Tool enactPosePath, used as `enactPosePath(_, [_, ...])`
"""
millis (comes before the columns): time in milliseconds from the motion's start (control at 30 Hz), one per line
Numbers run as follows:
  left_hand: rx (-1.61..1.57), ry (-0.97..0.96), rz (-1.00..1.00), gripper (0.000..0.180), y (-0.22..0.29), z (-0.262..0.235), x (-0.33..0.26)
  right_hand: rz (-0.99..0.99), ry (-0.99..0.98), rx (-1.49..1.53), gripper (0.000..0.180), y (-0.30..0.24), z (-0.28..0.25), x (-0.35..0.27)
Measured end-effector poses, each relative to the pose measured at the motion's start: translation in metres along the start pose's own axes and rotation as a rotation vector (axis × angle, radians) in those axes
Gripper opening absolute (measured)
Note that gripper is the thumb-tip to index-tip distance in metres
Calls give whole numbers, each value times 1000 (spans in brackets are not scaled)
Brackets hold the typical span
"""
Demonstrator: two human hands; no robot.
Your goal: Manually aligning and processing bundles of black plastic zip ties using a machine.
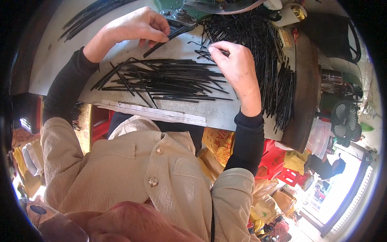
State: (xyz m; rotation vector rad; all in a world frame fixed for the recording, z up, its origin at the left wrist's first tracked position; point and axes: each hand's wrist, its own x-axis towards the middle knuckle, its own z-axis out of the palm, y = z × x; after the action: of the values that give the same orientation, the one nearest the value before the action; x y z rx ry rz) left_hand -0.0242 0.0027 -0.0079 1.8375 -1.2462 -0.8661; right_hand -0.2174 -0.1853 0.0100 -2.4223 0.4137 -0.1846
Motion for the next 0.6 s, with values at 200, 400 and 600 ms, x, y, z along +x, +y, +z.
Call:
enactPosePath(200, [-3,-12,17,25,5,1,0,38,32,593,22,-19,27,12])
enactPosePath(400, [-17,-9,61,28,5,5,-2,30,13,676,24,-22,39,19])
enactPosePath(600, [-60,-7,38,31,7,10,-2,68,-13,712,22,-21,42,20])
